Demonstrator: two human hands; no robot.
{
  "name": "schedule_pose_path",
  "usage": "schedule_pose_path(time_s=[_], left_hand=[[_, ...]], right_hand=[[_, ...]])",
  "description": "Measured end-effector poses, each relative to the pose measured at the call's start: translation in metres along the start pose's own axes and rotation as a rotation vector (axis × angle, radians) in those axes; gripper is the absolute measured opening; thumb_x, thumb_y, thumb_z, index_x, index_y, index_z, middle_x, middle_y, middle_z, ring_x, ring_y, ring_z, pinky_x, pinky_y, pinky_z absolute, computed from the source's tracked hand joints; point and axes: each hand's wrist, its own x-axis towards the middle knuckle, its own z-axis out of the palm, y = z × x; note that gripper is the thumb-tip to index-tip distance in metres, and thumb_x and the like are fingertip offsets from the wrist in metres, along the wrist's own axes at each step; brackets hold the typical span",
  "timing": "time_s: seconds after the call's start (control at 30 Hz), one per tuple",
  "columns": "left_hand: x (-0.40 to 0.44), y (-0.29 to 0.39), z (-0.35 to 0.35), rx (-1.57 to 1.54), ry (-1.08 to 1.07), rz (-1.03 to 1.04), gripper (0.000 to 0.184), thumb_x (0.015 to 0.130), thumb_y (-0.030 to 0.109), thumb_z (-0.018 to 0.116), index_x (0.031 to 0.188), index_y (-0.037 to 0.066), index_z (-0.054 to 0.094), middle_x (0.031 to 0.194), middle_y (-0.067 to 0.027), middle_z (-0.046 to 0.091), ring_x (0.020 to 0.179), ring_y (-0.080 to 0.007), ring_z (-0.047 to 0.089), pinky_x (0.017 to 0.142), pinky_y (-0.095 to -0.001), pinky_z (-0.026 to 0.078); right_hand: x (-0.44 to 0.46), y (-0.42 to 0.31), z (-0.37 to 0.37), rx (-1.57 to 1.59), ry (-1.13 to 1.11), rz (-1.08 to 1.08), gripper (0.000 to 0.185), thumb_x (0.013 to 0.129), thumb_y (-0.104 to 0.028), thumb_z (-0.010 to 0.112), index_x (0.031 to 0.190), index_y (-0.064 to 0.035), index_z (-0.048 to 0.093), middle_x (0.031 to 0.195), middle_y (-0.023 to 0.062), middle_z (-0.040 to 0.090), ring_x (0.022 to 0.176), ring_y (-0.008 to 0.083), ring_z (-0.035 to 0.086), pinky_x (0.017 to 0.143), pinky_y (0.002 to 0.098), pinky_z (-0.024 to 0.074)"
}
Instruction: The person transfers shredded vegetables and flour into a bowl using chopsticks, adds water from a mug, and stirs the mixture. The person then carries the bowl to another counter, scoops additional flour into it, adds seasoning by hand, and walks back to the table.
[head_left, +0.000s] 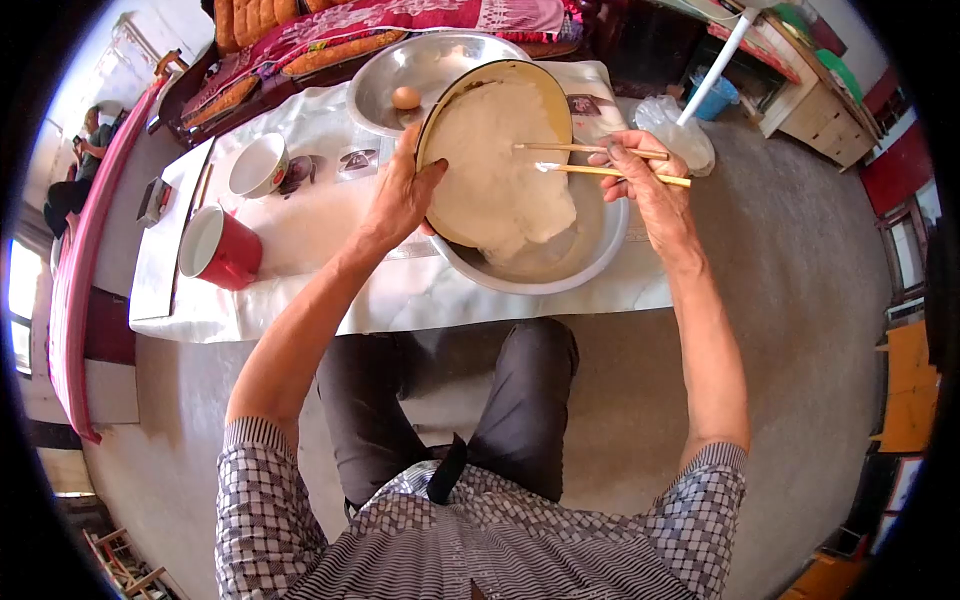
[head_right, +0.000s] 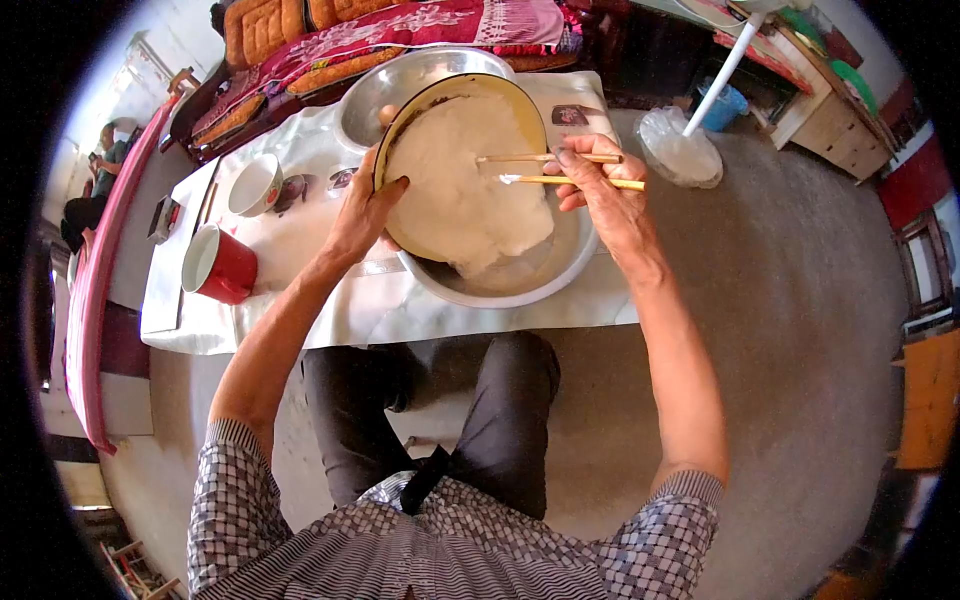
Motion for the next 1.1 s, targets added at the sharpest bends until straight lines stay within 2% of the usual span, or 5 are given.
schedule_pose_path(time_s=[0.1,0.2,0.4,0.5,1.1], left_hand=[[-0.002,-0.006,0.000,0.088,0.025,0.130,0.044,0.083,0.008,0.047,0.125,0.008,0.033,0.092,-0.0204,0.058,0.063,-0.0274,0.062,0.034,-0.0328,0.050],[-0.006,-0.001,0.001,0.071,0.023,0.037,0.049,0.082,0.009,0.049,0.128,0.006,0.035,0.109,-0.0183,0.055,0.099,-0.0266,0.054,0.082,-0.0345,0.044],[-0.002,-0.014,0.006,0.261,0.095,0.265,0.051,0.080,0.005,0.052,0.128,0.005,0.035,0.114,-0.0220,0.053,0.105,-0.0348,0.052,0.090,-0.0373,0.038],[-0.001,-0.013,0.006,0.335,0.108,0.351,0.051,0.080,0.003,0.050,0.126,-0.001,0.030,0.084,-0.0309,0.056,0.082,-0.0463,0.056,0.068,-0.0454,0.044],[0.000,-0.013,0.014,0.395,0.207,0.464,0.048,0.078,0.000,0.053,0.123,0.002,0.036,0.086,-0.0301,0.057,0.081,-0.0467,0.055,0.068,-0.0475,0.044]], right_hand=[[-0.007,-0.007,0.002,-0.052,0.004,-0.023,0.029,0.085,-0.024,0.059,0.098,0.0016,0.057,0.081,0.0081,0.064,0.059,0.0057,0.055,0.051,0.0174,0.0464],[-0.011,-0.013,0.000,-0.085,-0.001,-0.070,0.027,0.086,-0.024,0.058,0.096,0.0012,0.058,0.079,0.0079,0.064,0.059,0.0059,0.054,0.051,0.0176,0.0459],[-0.020,-0.033,-0.007,-0.128,0.056,-0.173,0.024,0.086,-0.020,0.057,0.096,0.0014,0.058,0.079,0.0087,0.064,0.059,0.0065,0.054,0.051,0.0180,0.0462],[-0.022,-0.046,-0.014,-0.143,0.096,-0.178,0.022,0.086,-0.017,0.056,0.098,0.0018,0.058,0.078,0.0091,0.064,0.059,0.0066,0.054,0.051,0.0178,0.0462],[-0.012,-0.052,0.009,-0.161,0.074,-0.244,0.022,0.086,-0.020,0.057,0.094,0.0008,0.060,0.078,0.0074,0.064,0.059,0.0067,0.055,0.052,0.0187,0.0458]])
